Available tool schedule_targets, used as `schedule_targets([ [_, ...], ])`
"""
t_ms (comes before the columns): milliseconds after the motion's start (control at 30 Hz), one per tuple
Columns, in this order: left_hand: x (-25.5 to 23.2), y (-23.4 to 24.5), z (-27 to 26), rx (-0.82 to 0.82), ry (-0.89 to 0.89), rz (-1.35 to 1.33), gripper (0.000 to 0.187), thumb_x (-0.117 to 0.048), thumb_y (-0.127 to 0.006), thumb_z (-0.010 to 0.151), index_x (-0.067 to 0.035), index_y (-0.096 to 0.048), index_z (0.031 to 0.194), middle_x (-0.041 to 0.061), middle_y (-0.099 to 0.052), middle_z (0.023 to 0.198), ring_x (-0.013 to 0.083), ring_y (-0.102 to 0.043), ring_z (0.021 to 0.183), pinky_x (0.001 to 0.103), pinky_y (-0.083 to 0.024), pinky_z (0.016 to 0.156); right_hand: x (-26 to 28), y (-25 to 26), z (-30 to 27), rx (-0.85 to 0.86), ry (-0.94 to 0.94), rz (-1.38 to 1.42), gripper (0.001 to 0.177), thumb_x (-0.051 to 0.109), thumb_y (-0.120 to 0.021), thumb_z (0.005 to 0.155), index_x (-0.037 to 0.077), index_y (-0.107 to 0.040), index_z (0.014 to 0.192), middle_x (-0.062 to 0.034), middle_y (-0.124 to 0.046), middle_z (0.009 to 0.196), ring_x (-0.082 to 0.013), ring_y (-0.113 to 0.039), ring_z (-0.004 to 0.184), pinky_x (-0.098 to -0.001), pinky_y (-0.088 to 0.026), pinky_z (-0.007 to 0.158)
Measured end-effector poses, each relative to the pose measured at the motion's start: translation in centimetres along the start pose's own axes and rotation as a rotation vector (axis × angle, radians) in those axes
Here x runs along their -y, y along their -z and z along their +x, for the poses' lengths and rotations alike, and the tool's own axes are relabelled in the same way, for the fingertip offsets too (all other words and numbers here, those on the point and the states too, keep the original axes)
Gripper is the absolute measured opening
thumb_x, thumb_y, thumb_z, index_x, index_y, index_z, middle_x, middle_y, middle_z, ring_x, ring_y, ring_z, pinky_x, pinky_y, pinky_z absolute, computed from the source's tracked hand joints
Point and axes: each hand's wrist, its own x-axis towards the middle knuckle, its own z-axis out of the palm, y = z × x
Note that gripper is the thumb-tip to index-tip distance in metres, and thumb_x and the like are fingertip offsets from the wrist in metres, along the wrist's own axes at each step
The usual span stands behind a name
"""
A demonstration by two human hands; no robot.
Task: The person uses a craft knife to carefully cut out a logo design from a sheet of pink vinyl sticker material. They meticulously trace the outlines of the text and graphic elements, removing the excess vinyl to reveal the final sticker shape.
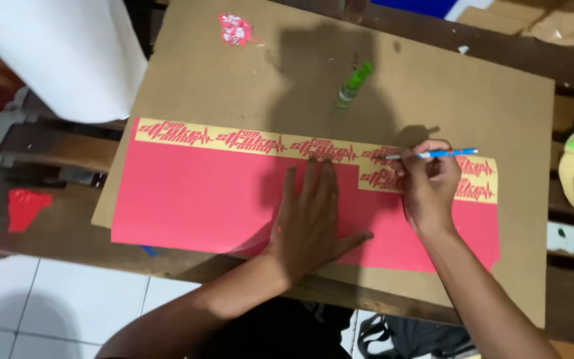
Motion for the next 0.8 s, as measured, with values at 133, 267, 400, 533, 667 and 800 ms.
schedule_targets([
  [133, -3.4, -1.0, -0.2, 0.035, 0.118, 0.053, 0.105, -0.081, -0.048, 0.065, 0.005, -0.051, 0.125, 0.025, -0.048, 0.132, 0.0385, -0.038, 0.13, 0.054, -0.031, 0.103, 0.8, 0.0, 0.1, 0.025, 0.004, -0.023, 0.015, -0.004, -0.058, 0.088, 0.004, -0.047, 0.094, -0.0082, -0.053, 0.072, -0.0157, -0.061, 0.062, -0.0209, -0.048, 0.055],
  [267, -5.2, -2.6, -0.2, -0.114, 0.134, 0.145, 0.106, -0.079, -0.037, 0.072, 0.006, -0.039, 0.135, 0.022, -0.04, 0.142, 0.0329, -0.033, 0.135, 0.05, -0.024, 0.109, 1.9, 0.0, -0.5, -0.052, -0.169, 0.018, 0.018, -0.003, -0.057, 0.09, 0.011, -0.046, 0.087, -0.0086, -0.055, 0.075, -0.0157, -0.059, 0.063, -0.0229, -0.05, 0.061],
  [400, -2.0, -1.7, -1.8, -0.037, 0.261, 0.212, 0.103, -0.08, -0.013, 0.082, 0.004, -0.029, 0.14, 0.023, -0.028, 0.147, 0.0337, -0.025, 0.139, 0.053, -0.02, 0.11, 3.1, 0.3, -0.9, 0.029, -0.127, -0.177, 0.015, 0.002, -0.061, 0.089, 0.01, -0.048, 0.088, -0.0069, -0.056, 0.081, -0.0144, -0.063, 0.072, -0.0222, -0.053, 0.068],
  [533, -4.0, -1.1, -1.1, -0.06, 0.331, 0.286, 0.111, -0.084, -0.01, 0.077, 0.006, -0.035, 0.136, 0.027, -0.033, 0.145, 0.0366, -0.031, 0.136, 0.051, -0.022, 0.112, 3.3, 0.5, -0.5, 0.155, -0.089, -0.198, 0.012, 0.002, -0.058, 0.091, 0.008, -0.047, 0.092, -0.0105, -0.062, 0.086, -0.0174, -0.067, 0.08, -0.0261, -0.054, 0.073],
  [667, -6.3, -1.3, -0.1, -0.103, 0.174, 0.0, 0.111, -0.077, -0.043, 0.07, 0.014, -0.034, 0.134, 0.031, -0.035, 0.14, 0.0395, -0.028, 0.136, 0.055, -0.017, 0.11, 3.2, 0.5, -0.3, 0.102, -0.198, -0.001, 0.01, 0.0, -0.052, 0.092, 0.006, -0.044, 0.094, -0.0172, -0.062, 0.099, -0.0217, -0.066, 0.087, -0.0284, -0.056, 0.082],
  [800, -4.5, 0.8, -1.4, -0.195, 0.23, 0.046, 0.09, -0.067, -0.02, 0.088, 0.01, -0.05, 0.124, 0.027, -0.05, 0.131, 0.035, -0.044, 0.128, 0.056, -0.029, 0.103, 2.3, 1.3, -0.1, 0.104, -0.189, 0.19, 0.012, -0.003, -0.051, 0.091, 0.007, -0.044, 0.093, -0.0172, -0.059, 0.099, -0.0223, -0.063, 0.087, -0.0318, -0.055, 0.086],
])
